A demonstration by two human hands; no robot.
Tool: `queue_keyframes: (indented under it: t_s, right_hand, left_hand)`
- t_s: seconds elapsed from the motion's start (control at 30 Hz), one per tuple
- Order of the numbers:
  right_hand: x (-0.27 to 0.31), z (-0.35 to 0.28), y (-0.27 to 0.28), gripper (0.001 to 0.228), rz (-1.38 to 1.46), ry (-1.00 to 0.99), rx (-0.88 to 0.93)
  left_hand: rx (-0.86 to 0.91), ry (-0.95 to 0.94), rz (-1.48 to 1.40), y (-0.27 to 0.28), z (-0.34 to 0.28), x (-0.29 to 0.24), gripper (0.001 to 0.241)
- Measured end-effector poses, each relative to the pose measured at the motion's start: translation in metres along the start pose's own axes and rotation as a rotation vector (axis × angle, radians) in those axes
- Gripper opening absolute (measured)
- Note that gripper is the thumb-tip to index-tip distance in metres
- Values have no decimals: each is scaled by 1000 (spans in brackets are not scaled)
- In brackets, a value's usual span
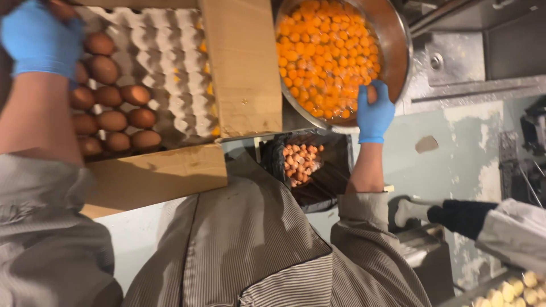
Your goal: Crack eggs into a large metal bowl.
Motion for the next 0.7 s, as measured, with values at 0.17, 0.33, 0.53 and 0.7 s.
queue_keyframes:
  t_s: [0.17,0.33,0.53,0.7]
  right_hand:
    - [-15,-36,40,27,70,-7,-17]
    - [-29,-83,68,27,99,-134,33]
    - [25,-84,58,61,-414,-26,500]
    - [180,-70,105,62,404,481,-65]
  left_hand:
    - [228,380,-437,24,-5,-20,30]
    - [376,513,-764,135,-7,-144,23]
    - [357,-9,-952,156,-52,-331,44]
    - [564,-177,-1263,128,-99,-446,45]
Point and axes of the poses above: each hand's wrist, its own z-axis towards the middle knuckle, its own y-axis out of the back of the hand, x = y × z, the point moved 7 cm from there along z, towards the middle knuckle, and after that the axes turned 9 degrees about -z, right-handed, at the moved point
